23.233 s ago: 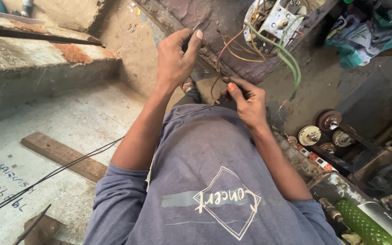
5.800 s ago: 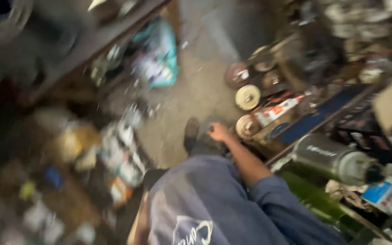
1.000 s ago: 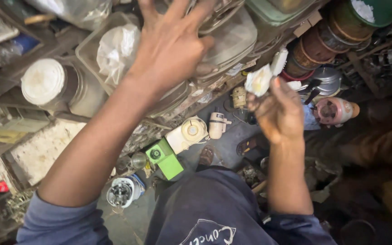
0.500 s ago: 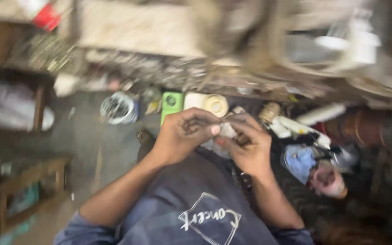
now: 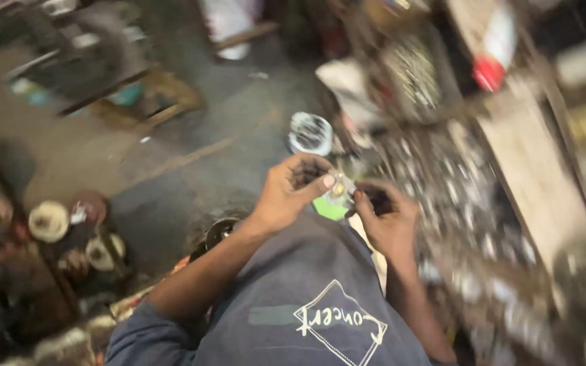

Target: The person works on an electric motor on a cluttered workbench. They strip and twist wires, connect them to the motor's internal components, and handle small parts and tools. The person also retrieves a small bag of parts from a shelf and places items on the bench.

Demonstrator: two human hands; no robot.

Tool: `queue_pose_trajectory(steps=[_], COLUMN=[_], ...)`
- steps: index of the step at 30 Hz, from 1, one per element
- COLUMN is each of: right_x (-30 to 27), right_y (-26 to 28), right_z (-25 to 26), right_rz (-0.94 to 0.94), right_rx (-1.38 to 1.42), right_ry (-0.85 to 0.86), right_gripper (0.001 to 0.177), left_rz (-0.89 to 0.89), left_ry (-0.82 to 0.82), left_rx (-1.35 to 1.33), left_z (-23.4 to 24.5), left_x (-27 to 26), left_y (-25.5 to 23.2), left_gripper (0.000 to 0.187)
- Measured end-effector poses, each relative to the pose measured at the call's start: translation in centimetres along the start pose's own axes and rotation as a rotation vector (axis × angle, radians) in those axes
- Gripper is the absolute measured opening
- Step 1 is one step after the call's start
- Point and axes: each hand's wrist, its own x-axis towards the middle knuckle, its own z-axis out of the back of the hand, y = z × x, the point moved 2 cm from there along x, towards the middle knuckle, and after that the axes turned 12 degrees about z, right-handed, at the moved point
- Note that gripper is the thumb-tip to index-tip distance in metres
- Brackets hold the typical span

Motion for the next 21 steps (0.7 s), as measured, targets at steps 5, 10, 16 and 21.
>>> queue_pose_trajectory(steps=[5, 10, 16, 21], right_x=[5.7, 9.6, 10.1, 12.1], right_y=[1.0, 2.1, 3.8, 3.3], right_z=[-12.1, -23.9, -37.4, -50.5], right_rz=[-0.072, -0.061, -0.173, -0.575], right_rx=[0.179, 0.216, 0.249, 0.407], right_ry=[0.409, 0.806, 1.247, 1.298], right_gripper=[0.015, 0.014, 0.026, 0.026], left_rz=[-0.307, -0.198, -0.278, -0.394], left_ry=[-0.249, -0.757, -1.326, -1.572], left_rx=[0.384, 0.005, -0.093, 0.031], left_z=[9.8, 16.3, 24.0, 34.3], left_x=[-5.4, -9.9, -13.0, -14.0], left_y=[-3.9, -2.6, -4.0, -8.1], left_gripper=[0.032, 0.029, 0.029, 0.025])
